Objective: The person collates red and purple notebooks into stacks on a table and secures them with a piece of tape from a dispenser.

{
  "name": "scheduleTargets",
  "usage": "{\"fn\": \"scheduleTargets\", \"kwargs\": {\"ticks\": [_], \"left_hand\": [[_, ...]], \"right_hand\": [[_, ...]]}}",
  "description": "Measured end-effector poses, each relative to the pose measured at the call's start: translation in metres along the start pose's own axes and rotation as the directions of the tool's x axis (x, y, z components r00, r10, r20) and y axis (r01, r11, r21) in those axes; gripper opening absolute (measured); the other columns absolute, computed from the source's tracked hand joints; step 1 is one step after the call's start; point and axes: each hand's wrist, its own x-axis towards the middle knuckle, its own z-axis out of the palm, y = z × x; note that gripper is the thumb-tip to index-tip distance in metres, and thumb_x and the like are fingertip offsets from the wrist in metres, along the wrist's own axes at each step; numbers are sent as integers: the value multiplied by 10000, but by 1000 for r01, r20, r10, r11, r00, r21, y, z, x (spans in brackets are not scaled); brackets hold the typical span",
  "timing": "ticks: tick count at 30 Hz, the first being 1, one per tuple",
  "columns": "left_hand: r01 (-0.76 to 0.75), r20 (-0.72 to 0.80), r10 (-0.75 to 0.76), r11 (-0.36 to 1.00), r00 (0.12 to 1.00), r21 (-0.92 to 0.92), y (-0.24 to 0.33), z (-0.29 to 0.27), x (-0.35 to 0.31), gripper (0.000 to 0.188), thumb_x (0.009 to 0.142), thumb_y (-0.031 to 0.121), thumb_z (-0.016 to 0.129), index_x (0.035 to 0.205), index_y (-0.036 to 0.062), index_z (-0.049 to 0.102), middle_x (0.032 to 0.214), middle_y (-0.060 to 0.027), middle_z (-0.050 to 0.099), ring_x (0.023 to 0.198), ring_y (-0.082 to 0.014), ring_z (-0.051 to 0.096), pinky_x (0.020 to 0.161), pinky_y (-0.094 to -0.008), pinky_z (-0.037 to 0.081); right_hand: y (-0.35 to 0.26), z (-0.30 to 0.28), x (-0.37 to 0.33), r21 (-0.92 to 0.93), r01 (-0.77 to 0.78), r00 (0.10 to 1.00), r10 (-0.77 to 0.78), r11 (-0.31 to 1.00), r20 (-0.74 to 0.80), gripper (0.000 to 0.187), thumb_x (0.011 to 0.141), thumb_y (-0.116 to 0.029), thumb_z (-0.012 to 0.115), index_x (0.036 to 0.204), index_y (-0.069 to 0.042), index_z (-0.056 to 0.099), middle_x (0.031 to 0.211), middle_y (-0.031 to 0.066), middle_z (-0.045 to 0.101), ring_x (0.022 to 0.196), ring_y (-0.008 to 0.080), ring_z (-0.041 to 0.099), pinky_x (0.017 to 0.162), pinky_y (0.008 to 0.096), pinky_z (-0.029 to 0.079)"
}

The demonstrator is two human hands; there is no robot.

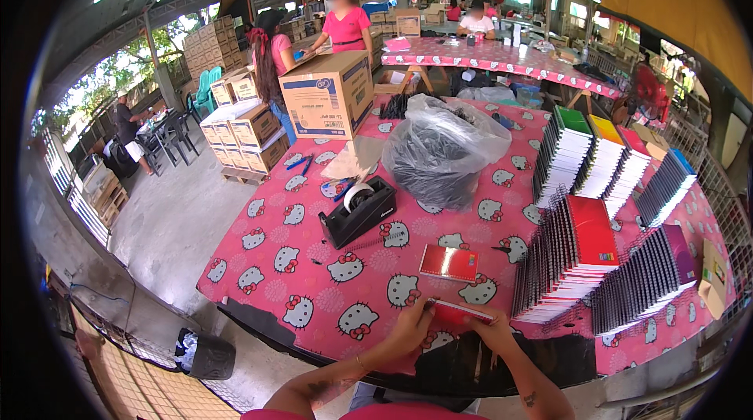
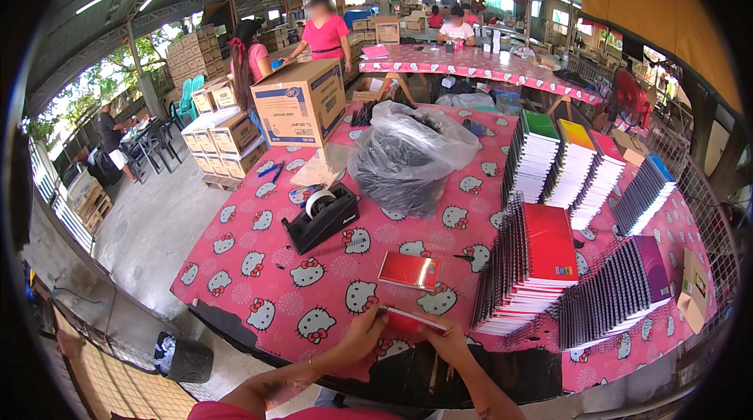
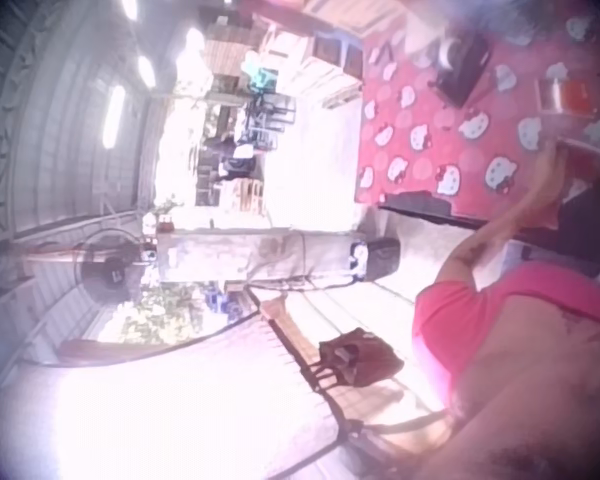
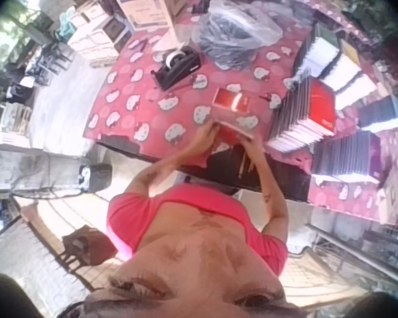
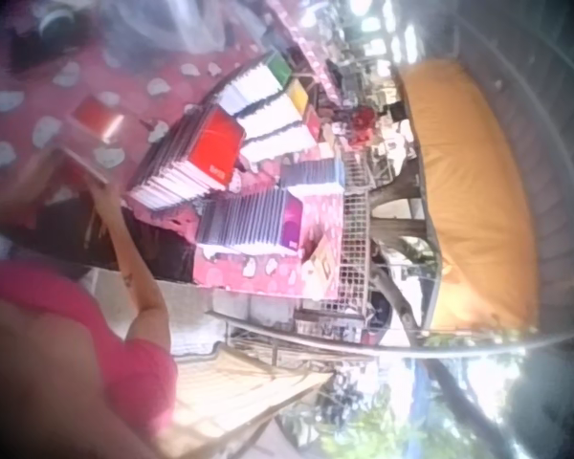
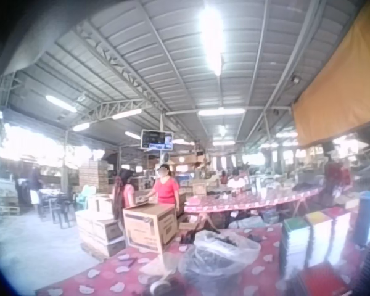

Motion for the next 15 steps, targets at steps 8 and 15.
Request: {"fn": "scheduleTargets", "kwargs": {"ticks": [8, 15], "left_hand": [[-26, -199, 17, 999, 980, -45, 6, -28, 16, 302, 985, 157, 529, 1261, 38, 556, 818, -157, 633, 702, -220, 660, 638, -397, 510], [-326, 32, 334, 891, 942, 317, 14, -60, 23, 232, 926, 118, 635, 1147, 51, 659, 885, -122, 661, 700, -231, 628, 627, -338, 496]], "right_hand": [[10, -7, -1, -88, 30, 1000, -29, 996, 7, 344, 877, -58, 704, 1216, -16, 662, 1069, 29, 699, 979, 78, 599, 882, 243, 468], [13, -5, 0, -108, 7, 1000, -6, 994, 10, 343, 882, -63, 701, 1219, -17, 660, 1066, 25, 699, 975, 74, 592, 878, 242, 466]]}}
